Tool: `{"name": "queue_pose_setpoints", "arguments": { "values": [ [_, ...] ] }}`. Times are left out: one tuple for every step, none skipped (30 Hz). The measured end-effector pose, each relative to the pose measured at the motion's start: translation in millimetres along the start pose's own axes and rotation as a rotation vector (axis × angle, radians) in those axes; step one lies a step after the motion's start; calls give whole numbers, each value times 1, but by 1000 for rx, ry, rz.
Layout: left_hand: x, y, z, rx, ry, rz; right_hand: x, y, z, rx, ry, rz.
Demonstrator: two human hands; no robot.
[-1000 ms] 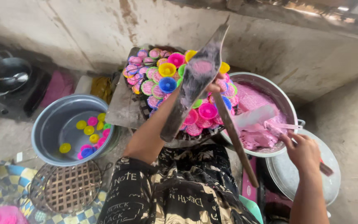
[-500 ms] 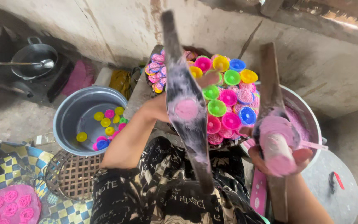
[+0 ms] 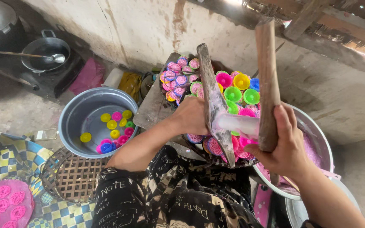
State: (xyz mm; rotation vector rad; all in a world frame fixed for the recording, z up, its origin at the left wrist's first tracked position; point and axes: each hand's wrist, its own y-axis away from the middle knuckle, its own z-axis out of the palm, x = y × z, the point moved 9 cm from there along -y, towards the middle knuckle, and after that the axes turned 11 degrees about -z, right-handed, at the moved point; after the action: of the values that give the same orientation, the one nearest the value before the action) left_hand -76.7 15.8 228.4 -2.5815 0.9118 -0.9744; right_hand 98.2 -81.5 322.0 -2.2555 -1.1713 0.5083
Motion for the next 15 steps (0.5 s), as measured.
{"name": "queue_pose_setpoints", "arguments": {
  "values": [
    [-3, -1, 5, 0, -21, -18, -6, -3, 3, -26, 37, -49],
    [-6, -3, 11, -2, -41, -34, -9, -5, 6, -22, 24, -70],
    [-6, -3, 15, 9, -2, -6, -13, -7, 9, -20, 8, -90],
    [-7, -3, 19, 21, 38, 23, -16, -9, 13, -18, -7, -111],
    [-7, -4, 23, 33, 77, 54, -14, -10, 18, -25, 2, -94],
    [-10, -5, 28, 34, 97, 59, -12, -12, 25, -33, 10, -76],
    [-12, -7, 33, 35, 119, 65, -8, -11, 32, -42, 18, -57],
    [-15, -8, 38, 37, 140, 70, -1, -11, 39, -55, 0, -24],
    [-20, -11, 43, 28, 134, 54, 7, -9, 46, -67, -17, 8],
    [-25, -15, 49, 22, 128, 38, 17, -7, 50, -79, -32, 39],
    [-29, -19, 54, 19, 122, 22, 31, -4, 56, -127, -66, 94],
    [-34, -24, 57, 21, 127, -2, 45, 0, 61, -172, -100, 149],
    [-39, -29, 60, 22, 131, -28, 58, 5, 66, -216, -138, 204],
    [-44, -33, 62, 20, 135, -58, 76, 17, 75, -215, -468, 407],
    [-48, -36, 60, 27, 182, -63, 89, 31, 87, -208, -799, 607]
  ]
}}
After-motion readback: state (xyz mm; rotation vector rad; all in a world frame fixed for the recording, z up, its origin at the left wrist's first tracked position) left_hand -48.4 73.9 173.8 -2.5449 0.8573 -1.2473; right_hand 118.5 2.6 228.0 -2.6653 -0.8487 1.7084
